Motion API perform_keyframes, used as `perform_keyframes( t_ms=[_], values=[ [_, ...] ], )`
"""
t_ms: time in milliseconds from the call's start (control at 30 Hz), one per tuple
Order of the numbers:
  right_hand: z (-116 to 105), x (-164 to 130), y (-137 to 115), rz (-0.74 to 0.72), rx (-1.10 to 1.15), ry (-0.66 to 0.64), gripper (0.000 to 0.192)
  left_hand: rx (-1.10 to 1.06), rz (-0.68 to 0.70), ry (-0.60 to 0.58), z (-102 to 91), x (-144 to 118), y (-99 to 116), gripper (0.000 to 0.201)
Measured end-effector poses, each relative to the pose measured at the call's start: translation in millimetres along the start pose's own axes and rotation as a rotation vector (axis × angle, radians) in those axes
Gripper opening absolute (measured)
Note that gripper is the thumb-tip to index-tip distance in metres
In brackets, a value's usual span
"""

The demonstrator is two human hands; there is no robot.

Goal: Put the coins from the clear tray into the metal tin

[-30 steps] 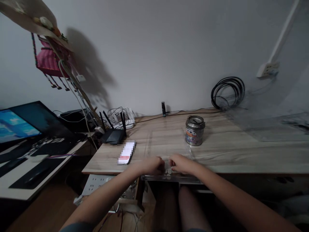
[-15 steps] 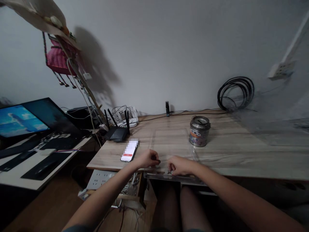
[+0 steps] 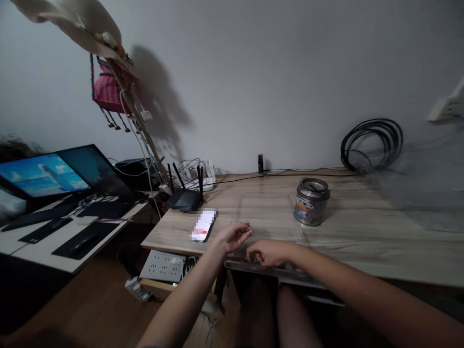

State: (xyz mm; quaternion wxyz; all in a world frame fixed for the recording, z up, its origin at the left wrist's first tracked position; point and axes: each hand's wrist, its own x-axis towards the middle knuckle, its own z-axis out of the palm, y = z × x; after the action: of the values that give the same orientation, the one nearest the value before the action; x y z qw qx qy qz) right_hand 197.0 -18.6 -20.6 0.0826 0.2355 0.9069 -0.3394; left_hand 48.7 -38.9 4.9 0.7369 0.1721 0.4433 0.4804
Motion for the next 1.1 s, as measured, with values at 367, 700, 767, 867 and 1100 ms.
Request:
perform_keyframes(
  t_ms=[367,700,767,867,1100],
  values=[
    [2.9,-5.2,2.5,0.012,-0.116,0.015,0.025,-0.066,0.037,-0.058,13.2,26.6,0.8,0.019],
    [-43.2,-13.6,20.5,0.176,0.198,0.563,0.024,-0.167,-0.073,-0.06,32.8,38.6,-17.7,0.031],
    [-45.4,-14.3,17.7,0.155,0.112,0.627,0.029,-0.189,-0.092,-0.106,38.1,36.7,-23.3,0.028],
    [-50.7,-23.1,16.2,0.133,-0.007,0.646,0.037,-0.281,-0.077,-0.117,43.6,36.4,-30.9,0.021],
    [-121.0,-83.5,66.9,0.728,-0.277,1.128,0.035,-0.271,-0.17,-0.037,44.8,38.8,-38.7,0.027]
  ],
)
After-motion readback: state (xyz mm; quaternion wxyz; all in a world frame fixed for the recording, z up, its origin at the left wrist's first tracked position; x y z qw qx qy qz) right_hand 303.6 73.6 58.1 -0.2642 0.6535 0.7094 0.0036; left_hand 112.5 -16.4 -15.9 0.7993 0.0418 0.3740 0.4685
